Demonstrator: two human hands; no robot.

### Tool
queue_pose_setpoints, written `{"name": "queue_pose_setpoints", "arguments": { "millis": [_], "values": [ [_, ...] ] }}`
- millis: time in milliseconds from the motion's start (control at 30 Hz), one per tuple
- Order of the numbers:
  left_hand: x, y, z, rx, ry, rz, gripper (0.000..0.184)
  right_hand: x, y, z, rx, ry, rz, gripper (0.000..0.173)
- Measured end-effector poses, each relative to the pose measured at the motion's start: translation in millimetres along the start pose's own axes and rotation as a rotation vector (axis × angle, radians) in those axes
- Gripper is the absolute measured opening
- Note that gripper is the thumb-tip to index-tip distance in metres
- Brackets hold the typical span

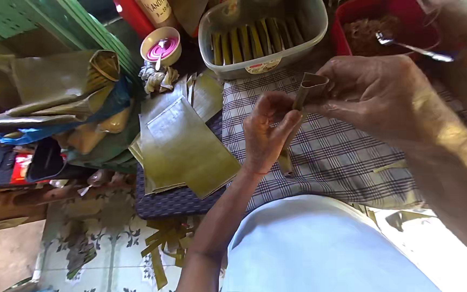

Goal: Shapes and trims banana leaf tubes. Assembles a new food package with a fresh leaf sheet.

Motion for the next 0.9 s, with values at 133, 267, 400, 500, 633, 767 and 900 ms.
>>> {"name": "queue_pose_setpoints", "arguments": {
  "millis": [133, 267, 400, 500, 633, 767, 900],
  "values": [
    [-2, 0, 5, 0.008, -0.01, 0.012, 0.018, -7, -18, -17, -0.16, -0.071, 0.219, 0.02],
    [-3, 0, 6, 0.012, 0.001, 0.003, 0.018, -6, -23, -23, -0.193, -0.076, 0.19, 0.023],
    [-5, 2, 6, 0.024, 0.025, 0.016, 0.021, -7, -28, -24, -0.222, -0.051, 0.147, 0.023],
    [-6, 2, 7, 0.006, 0.029, 0.023, 0.019, -8, -31, -24, -0.221, -0.056, 0.144, 0.023],
    [-6, -2, 8, -0.06, -0.024, 0.006, 0.015, -8, -31, -26, -0.232, -0.047, 0.112, 0.024],
    [-5, -4, 8, -0.076, -0.054, 0.034, 0.01, -11, -32, -29, -0.28, -0.046, 0.135, 0.023],
    [1, -2, 12, -0.099, -0.034, -0.01, 0.015, -13, -35, -29, -0.314, -0.012, 0.12, 0.014]
  ]
}}
Point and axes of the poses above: each hand's wrist, its own z-axis towards the middle knuckle, its own y-axis out of the back of the hand, x = y × z, the point moved 2 cm from there along z, towards the middle knuckle, and after that the axes turned 3 degrees about x, right-handed, at the moved point
